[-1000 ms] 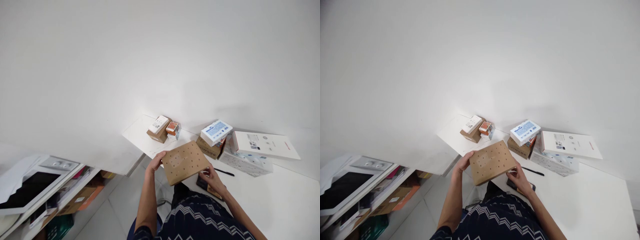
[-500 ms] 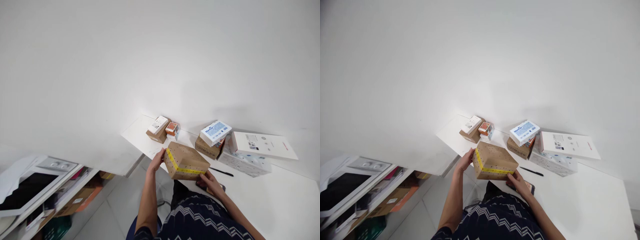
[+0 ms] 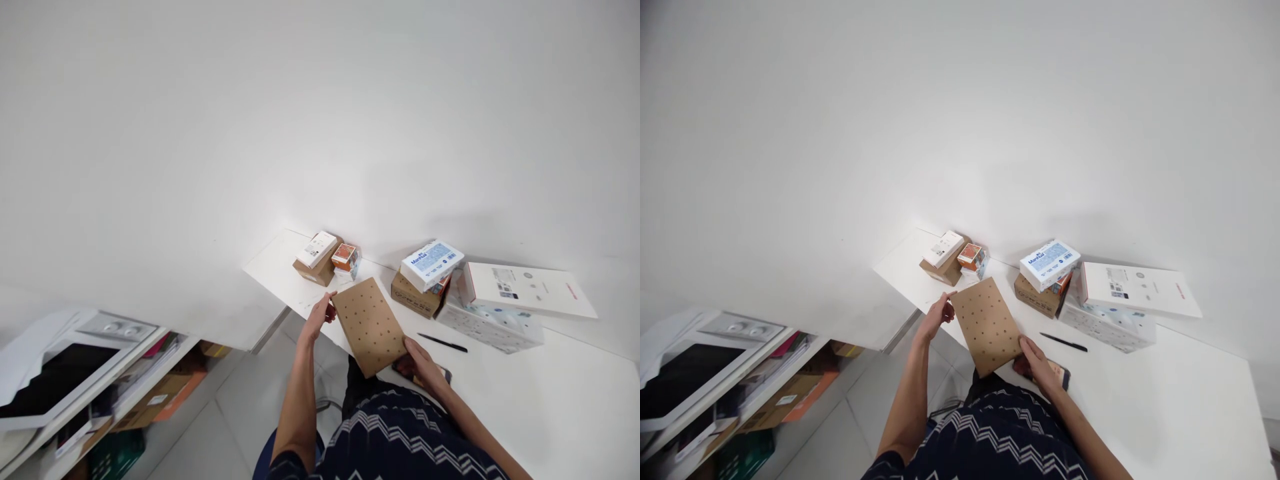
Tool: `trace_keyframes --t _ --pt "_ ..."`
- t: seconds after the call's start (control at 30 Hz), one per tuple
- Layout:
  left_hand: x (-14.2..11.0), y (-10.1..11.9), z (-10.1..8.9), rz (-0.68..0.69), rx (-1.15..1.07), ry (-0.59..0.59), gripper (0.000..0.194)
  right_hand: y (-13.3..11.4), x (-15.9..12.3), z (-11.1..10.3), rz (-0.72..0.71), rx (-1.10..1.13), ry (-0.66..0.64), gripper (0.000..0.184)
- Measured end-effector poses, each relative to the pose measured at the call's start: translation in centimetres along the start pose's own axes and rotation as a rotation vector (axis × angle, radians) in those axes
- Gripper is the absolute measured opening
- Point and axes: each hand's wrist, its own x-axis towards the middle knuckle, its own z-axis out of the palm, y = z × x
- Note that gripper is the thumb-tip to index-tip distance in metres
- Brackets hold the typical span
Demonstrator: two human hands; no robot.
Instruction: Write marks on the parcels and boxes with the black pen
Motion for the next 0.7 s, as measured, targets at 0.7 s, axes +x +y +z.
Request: trace_keyframes --t 0.7 --pt "-0.3 0.1 -0.8 0.087 0.112 0.074 0.037 -1.6 -0.7 0.0 -0.136 0.041 0.07 0.046"
